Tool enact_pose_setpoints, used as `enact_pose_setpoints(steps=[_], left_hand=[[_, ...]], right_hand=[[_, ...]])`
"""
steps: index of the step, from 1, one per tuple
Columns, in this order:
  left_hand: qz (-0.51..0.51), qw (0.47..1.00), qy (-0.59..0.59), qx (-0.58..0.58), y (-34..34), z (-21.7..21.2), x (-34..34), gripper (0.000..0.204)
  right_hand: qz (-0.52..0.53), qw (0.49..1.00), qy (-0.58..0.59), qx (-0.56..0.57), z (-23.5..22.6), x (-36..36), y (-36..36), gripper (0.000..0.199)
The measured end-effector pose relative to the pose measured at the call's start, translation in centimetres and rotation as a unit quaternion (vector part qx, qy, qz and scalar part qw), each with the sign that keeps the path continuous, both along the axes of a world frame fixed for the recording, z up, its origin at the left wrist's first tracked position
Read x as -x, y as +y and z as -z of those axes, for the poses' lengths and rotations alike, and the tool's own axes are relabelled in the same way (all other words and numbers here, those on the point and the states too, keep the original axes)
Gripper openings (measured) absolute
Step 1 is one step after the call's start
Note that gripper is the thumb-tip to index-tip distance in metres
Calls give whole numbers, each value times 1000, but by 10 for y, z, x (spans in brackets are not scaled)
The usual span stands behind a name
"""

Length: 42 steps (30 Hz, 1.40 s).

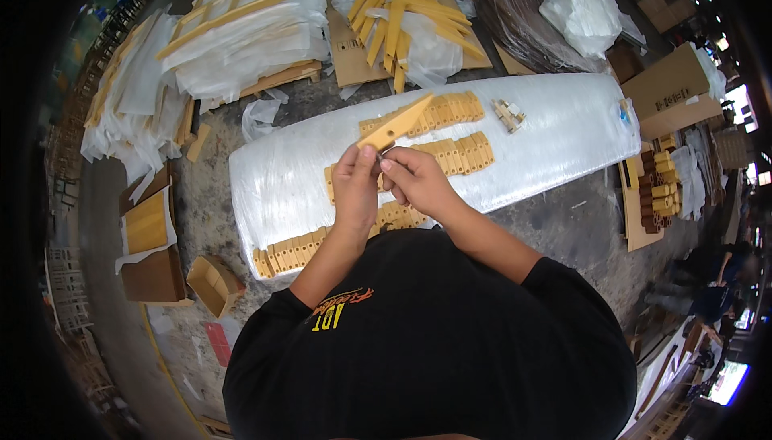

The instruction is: The person repeatedly picks up small rectangular wooden pieces with pre-drilled holes, marks them with a pen, and places them back on a white sheet on the table. The person handles the pieces one at a time throughout the clip.

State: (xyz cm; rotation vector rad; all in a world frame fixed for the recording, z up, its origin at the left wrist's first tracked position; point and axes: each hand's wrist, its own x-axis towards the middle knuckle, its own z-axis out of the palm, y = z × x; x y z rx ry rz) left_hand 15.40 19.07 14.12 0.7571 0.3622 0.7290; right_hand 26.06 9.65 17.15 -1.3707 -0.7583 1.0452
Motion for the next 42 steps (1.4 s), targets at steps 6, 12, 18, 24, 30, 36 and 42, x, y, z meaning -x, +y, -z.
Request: enact_pose_setpoints(steps=[6, 12, 18, 24, 30, 36, 42], left_hand=[[25, 991, -27, -125, -7, -26, 7, 31], [-56, 956, -5, -289, 7, -8, 7, 46], [72, 850, 350, -388, 27, 55, 22, 54], [-80, 847, 492, -182, 64, 182, 56, 42], [-189, 823, 528, -92, 141, 249, 96, 29], [-177, 758, 597, -194, 149, 261, 63, 32], [-146, 755, 613, -185, 131, 246, 62, 38]], right_hand=[[-11, 996, -18, -89, -3, -4, -8, 21], [-58, 992, -101, 43, -3, -14, -12, 21], [-202, 890, -234, 336, 33, -5, -8, 22], [-228, 831, -254, 439, 64, -12, -6, 29], [-203, 828, -252, 458, 111, -28, -30, 31], [-149, 822, -248, 490, 149, -33, -77, 29], [84, 846, -327, 413, 181, -65, -133, 33]])
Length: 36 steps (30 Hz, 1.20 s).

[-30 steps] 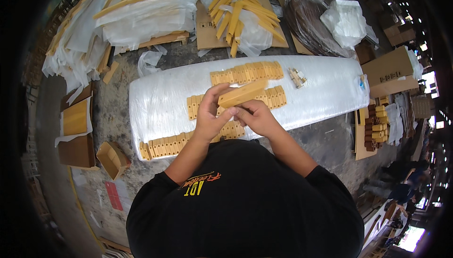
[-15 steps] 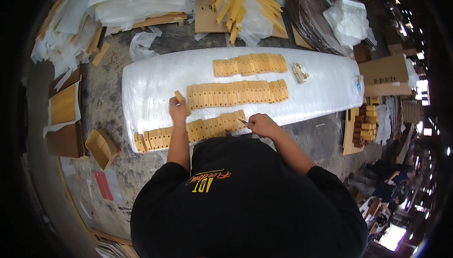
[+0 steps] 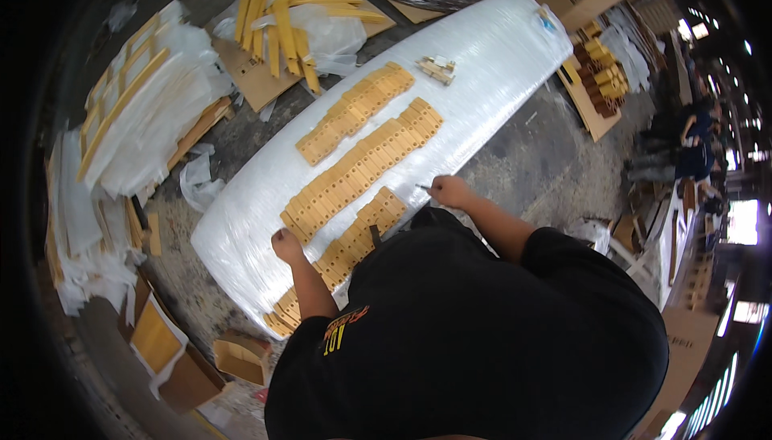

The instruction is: The person repeatedly picks up small rectangular wooden pieces with pre-drilled holes, marks them with a pen, and places them back on a white sheet on the table. The person handles the pieces one at a time throughout the clip.

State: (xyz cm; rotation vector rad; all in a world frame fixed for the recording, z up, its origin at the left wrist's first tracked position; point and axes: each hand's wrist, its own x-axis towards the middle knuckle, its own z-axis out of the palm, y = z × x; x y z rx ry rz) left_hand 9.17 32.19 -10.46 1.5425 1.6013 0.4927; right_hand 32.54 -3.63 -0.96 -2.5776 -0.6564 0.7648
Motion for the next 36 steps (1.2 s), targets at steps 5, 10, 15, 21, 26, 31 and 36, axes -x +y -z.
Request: enact_pose_setpoints(steps=[5, 10, 15, 21, 26, 31, 36], left_hand=[[58, 996, 68, 7, -6, -18, -6, 47], [56, 992, 96, 56, -13, -53, -48, 55], [26, 990, 76, 115, -27, -76, -83, 57], [36, 980, -43, 190, -50, -66, -124, 49], [1, 985, -34, 169, -60, -29, -128, 49], [-82, 982, -20, 167, -63, -26, -105, 69], [-57, 992, 102, -46, -58, -46, -16, 50]], right_hand=[[166, 983, -57, 58, 14, -87, -4, 34], [250, 965, -81, 16, 48, -172, 0, 31], [229, 971, -28, -54, 98, -207, 14, 36], [259, 955, -45, -137, 141, -239, -11, 34], [286, 928, 105, -216, 123, -283, -33, 36], [251, 946, 28, -204, 111, -280, -40, 37], [267, 954, -25, -136, 115, -209, -50, 27]])
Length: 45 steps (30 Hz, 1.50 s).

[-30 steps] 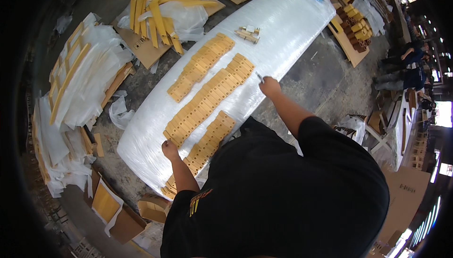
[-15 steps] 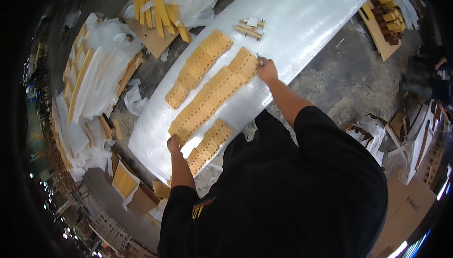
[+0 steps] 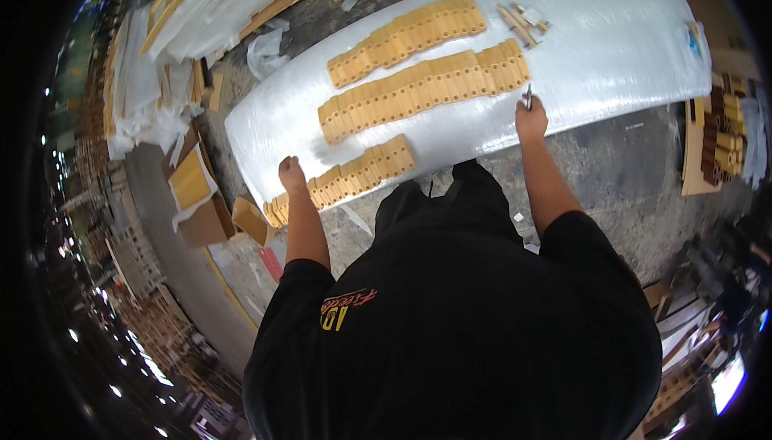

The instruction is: The person repeatedly picks up small rectangular wooden pieces with pre-drilled holes, marks them with a pen, and places them back on a white sheet on the table. The person handles the pieces one at a time throughout the clip.

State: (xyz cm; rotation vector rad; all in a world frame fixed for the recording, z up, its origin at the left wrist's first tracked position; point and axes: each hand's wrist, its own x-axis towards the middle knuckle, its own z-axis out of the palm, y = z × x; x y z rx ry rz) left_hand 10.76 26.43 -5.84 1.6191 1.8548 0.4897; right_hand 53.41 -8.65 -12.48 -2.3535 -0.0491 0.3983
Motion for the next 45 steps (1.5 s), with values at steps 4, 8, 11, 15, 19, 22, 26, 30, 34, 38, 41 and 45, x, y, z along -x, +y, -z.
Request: enact_pose_setpoints(steps=[4, 8, 11, 15, 19, 22, 26, 30, 34, 38, 41, 45], left_hand=[[-116, 978, 173, -11, 0, -16, 108, 39], [-177, 952, 246, 48, 13, -22, 195, 45], [-142, 955, 252, 64, 20, -3, 235, 53], [-106, 981, 148, 60, 33, 24, 268, 59], [-101, 983, 132, 81, 40, 38, 276, 60], [-94, 985, 104, 100, 40, 44, 277, 59], [-88, 985, 88, 120, 43, 44, 266, 57], [-92, 988, 68, 106, 47, 42, 256, 58], [-87, 990, 16, 112, 53, 39, 239, 55], [-39, 991, 34, 125, 63, 33, 223, 52], [-76, 974, -24, 213, 68, 28, 227, 53], [36, 982, 172, 67, 68, 16, 227, 49]], right_hand=[[-74, 976, 207, -6, -9, 86, 8, 20], [-121, 950, 285, -43, -11, 154, 35, 33], [-142, 949, 279, -37, -12, 190, 65, 39], [-150, 951, 269, 3, -20, 235, 104, 42], [-156, 956, 243, 58, -11, 255, 126, 45], [-156, 957, 229, 87, -9, 256, 132, 46], [-146, 955, 246, 81, -1, 251, 132, 47], [-107, 960, 242, 97, 1, 251, 134, 48], [-71, 966, 227, 99, -6, 245, 132, 48], [-56, 962, 253, 86, -11, 230, 121, 54], [-72, 956, 264, 107, -18, 220, 118, 52], [-51, 972, 199, 118, -33, 216, 102, 39]])
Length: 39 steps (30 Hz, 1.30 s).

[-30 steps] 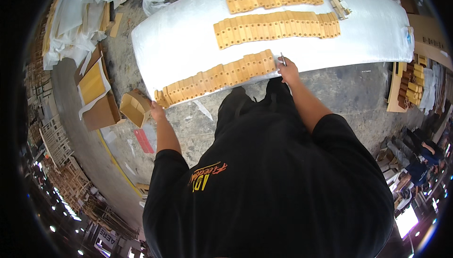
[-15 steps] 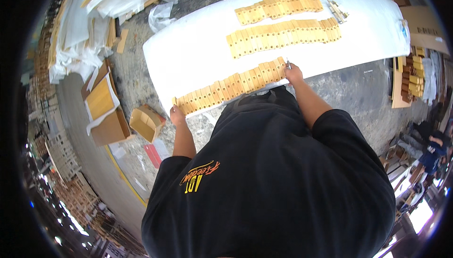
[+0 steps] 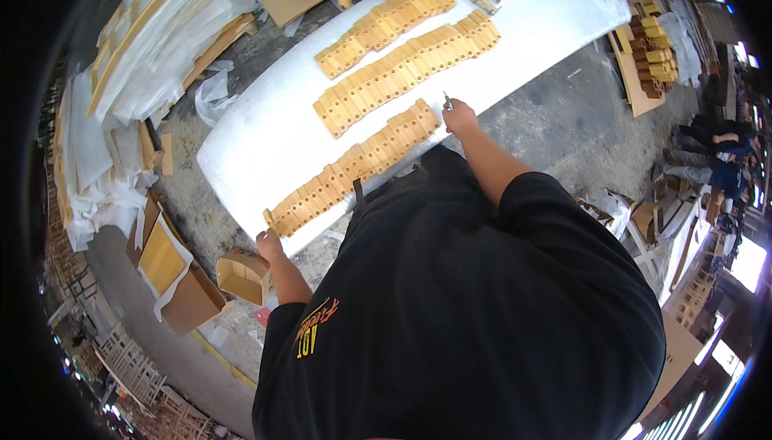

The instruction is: The person repeatedly picks up small rectangular wooden pieces with pre-drilled holes, marks them with a pen, and places them back on a white sheet on the table. The person handles the pieces one at a time throughout the clip.

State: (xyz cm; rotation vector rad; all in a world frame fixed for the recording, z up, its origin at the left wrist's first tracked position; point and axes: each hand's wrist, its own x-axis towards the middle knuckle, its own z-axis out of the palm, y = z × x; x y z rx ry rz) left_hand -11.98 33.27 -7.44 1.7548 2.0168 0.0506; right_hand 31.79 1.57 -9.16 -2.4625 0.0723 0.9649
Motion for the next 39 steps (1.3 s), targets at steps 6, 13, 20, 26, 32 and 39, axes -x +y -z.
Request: enact_pose_setpoints(steps=[6, 13, 20, 26, 32, 39], left_hand=[[-24, 985, -112, -132, -46, 1, -60, 35], [48, 970, -209, -117, -152, -20, -170, 30], [86, 937, -328, 89, -258, -28, -296, 29], [42, 725, -554, 407, -317, -93, -417, 44], [12, 667, -624, 407, -306, -130, -464, 41], [102, 711, -583, 380, -302, -151, -498, 36]], right_hand=[[-210, 965, -156, 17, 4, -12, -3, 37], [-283, 951, -119, -43, 30, -27, 20, 43], [-245, 945, 37, -212, 2, -84, -18, 39], [-244, 895, 111, -357, -103, -150, -77, 38], [-315, 864, -133, -370, -171, -200, -118, 21], [-337, 868, -189, -311, -193, -208, -127, 17]])
